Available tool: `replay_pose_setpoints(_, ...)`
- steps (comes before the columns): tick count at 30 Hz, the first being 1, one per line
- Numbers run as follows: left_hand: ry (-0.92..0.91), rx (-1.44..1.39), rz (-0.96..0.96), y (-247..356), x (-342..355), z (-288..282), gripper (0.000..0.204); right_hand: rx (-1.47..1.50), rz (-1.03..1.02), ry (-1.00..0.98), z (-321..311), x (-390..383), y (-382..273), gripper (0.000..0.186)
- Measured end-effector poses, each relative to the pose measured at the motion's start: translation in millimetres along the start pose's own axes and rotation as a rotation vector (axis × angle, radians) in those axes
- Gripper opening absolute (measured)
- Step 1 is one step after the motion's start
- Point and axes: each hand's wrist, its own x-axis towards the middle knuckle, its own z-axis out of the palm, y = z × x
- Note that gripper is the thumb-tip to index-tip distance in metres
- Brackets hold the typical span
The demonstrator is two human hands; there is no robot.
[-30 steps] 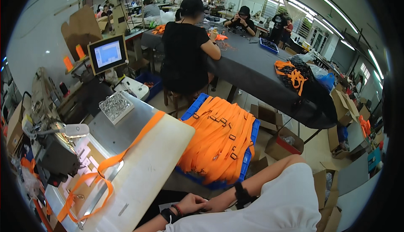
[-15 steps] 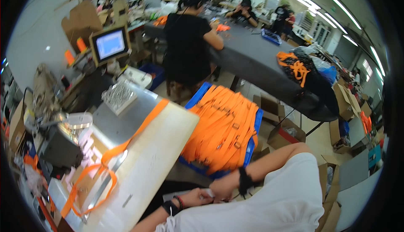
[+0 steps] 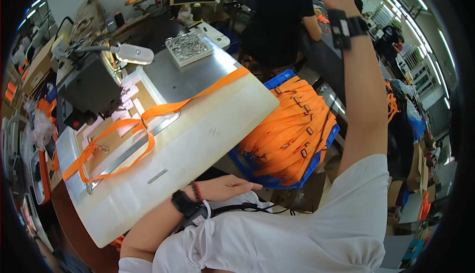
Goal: The person sews orange fabric straps using a sewing machine in a factory setting. They repeatedly pick up straps, fold the ends, and feed them under the machine's needle to stitch them. The person also adjusts their head-mounted camera strap during the process.
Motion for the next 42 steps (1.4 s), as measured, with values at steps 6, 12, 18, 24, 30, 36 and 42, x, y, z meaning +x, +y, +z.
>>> replay_pose_setpoints(6,0.580,-0.022,0.211,45,-121,16,0.036,-0.241,0.299,-0.471,174,-151,150,0.016)
replay_pose_setpoints(12,1.309,0.192,0.059,25,-229,59,0.022,-0.573,0.698,-0.954,168,-327,247,0.017)
replay_pose_setpoints(18,1.629,0.715,-0.008,8,-249,64,0.024,-0.829,-0.190,-1.204,210,-322,291,0.018)
replay_pose_setpoints(24,1.545,0.791,0.105,41,-227,4,0.025,-0.884,-0.258,-1.157,235,-281,324,0.027)
replay_pose_setpoints(30,1.533,0.949,0.062,29,-204,-62,0.032,-0.728,-0.144,-1.369,225,-274,334,0.022)
replay_pose_setpoints(36,1.413,1.325,-0.072,23,-196,-63,0.028,-0.533,-0.294,-1.427,228,-284,341,0.031)
replay_pose_setpoints(42,1.514,1.313,-0.019,20,-201,-48,0.029,-0.268,0.191,-1.272,243,-300,340,0.028)
